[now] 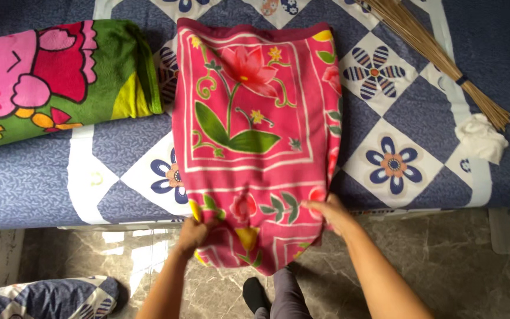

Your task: The person folds a pink floral blanket on a bed, then places a stuffed shark toy on a nearby chair. The person also picks up a broom and a white cloth from the bed.

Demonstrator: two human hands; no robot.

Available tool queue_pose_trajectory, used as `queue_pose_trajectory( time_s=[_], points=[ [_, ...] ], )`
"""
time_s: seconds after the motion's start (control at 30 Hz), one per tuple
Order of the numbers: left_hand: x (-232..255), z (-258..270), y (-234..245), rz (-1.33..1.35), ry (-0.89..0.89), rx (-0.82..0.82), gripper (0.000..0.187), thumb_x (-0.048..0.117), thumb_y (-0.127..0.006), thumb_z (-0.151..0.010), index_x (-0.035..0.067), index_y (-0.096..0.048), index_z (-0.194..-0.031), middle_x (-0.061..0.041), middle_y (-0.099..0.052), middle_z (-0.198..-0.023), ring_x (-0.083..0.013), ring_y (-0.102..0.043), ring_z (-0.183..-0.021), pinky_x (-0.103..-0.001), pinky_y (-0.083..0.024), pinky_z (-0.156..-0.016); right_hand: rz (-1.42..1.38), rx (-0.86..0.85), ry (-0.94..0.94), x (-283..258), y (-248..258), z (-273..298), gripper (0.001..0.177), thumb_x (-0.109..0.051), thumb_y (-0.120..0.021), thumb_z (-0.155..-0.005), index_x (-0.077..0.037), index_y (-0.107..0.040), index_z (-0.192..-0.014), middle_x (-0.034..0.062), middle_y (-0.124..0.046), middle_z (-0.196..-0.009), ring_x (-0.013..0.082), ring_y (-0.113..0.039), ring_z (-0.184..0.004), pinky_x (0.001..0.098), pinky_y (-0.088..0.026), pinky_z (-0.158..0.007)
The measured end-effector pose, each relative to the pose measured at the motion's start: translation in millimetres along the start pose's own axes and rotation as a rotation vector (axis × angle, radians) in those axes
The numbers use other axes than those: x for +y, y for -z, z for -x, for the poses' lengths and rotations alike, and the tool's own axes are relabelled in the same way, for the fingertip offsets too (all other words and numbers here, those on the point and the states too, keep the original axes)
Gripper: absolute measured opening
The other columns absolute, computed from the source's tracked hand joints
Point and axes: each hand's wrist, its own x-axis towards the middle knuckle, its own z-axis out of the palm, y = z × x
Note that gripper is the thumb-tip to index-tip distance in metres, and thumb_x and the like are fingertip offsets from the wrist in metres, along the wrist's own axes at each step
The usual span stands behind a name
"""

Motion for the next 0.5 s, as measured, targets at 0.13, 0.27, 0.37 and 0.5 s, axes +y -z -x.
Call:
queue_pose_trajectory(
  time_s=[0.13,0.27,0.37,0.5],
  points=[
    [71.5,26.7,27.7,0.019,-0.231,-0.09,0.027,0.022,-0.07,-0.092,0.005,-0.074,-0.113,-0.005,-0.073,-0.09,-0.0148,-0.065,-0.074,-0.03,-0.053,-0.064,-0.059,0.166,0.178,-81.0,15.7,34.2,0.048,-0.026,-0.084,-0.077,-0.003,-0.064,-0.114,0.0095,-0.075,-0.103,0.019,-0.071,-0.096,0.0369,-0.057,-0.09],
    [193.3,23.3,51.1,-0.111,-0.515,0.091,0.029,0.029,-0.068,-0.097,0.002,-0.069,-0.108,-0.004,-0.073,-0.091,-0.0115,-0.067,-0.075,-0.028,-0.056,-0.064,-0.343,-0.01,0.467,-200.9,24.7,58.3,0.045,-0.025,-0.077,-0.085,-0.006,-0.066,-0.124,0.013,-0.07,-0.121,0.0248,-0.066,-0.111,0.0442,-0.054,-0.098],
    [269.2,5.3,49.9,0.023,-0.667,0.25,0.052,0.042,-0.067,-0.108,-0.009,-0.072,-0.116,-0.014,-0.071,-0.093,-0.0218,-0.057,-0.085,-0.037,-0.046,-0.071,-0.342,-0.094,0.673,-270.5,31.4,55.8,0.055,-0.027,-0.076,-0.087,-0.006,-0.059,-0.136,0.0109,-0.066,-0.133,0.0232,-0.061,-0.124,0.0425,-0.047,-0.108],
    [270.2,-5.1,44.7,-0.448,-0.79,0.694,0.087,0.054,-0.068,-0.094,-0.001,-0.037,-0.153,-0.027,-0.056,-0.14,-0.0405,-0.056,-0.127,-0.051,-0.044,-0.107,0.041,0.244,0.495,-262.5,42.5,25.5,0.084,-0.033,-0.073,-0.084,-0.018,-0.03,-0.155,0.008,-0.06,-0.139,0.0209,-0.059,-0.126,0.042,-0.038,-0.107]
  ],
)
